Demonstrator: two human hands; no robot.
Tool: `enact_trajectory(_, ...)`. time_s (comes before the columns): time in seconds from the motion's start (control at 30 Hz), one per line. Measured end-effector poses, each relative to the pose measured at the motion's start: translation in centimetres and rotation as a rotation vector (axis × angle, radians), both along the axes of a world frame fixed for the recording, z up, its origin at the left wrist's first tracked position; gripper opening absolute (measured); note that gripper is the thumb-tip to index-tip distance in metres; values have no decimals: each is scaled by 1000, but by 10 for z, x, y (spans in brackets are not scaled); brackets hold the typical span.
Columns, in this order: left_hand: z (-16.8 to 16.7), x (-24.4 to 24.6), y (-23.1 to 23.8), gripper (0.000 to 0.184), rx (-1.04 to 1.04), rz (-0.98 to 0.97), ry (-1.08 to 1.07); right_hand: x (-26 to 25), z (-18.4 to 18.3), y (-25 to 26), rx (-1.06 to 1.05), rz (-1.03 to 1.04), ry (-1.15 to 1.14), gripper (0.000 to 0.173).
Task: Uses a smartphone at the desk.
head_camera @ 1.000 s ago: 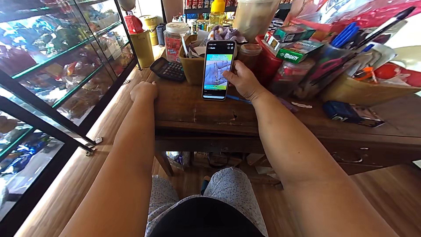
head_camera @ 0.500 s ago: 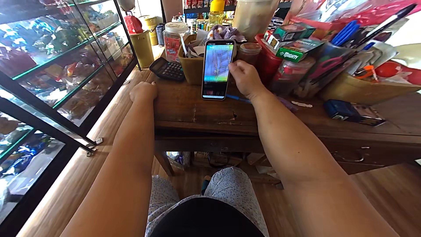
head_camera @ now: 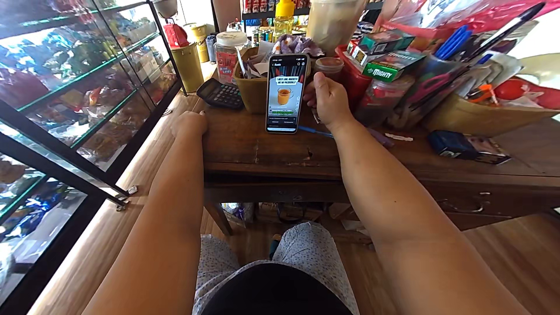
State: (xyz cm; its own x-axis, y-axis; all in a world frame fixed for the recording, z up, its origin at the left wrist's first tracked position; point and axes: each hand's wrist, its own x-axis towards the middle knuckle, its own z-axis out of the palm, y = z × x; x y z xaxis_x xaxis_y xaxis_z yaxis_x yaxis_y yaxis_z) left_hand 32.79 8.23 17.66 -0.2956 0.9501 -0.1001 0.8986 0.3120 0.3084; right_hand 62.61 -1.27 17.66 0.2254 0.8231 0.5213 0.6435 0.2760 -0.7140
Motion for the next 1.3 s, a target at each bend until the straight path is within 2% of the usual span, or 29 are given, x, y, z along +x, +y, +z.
enact_trajectory(0.7,1,-1,-3,68,0,-23,28,2,-2,2,-15,43,-75,58)
enact_trajectory(0.93,-2,-3,2,67,12,-14,17,1,-3,4,-170,173,-105,46)
enact_trajectory(1.1,-1,-2,1,68,-5,-11,10,-4,-10,6,-367,372,25,70)
enact_trajectory(1.3,0,-1,0,67,-12,-13,23,-2,-8,7,-387,310,-22,67)
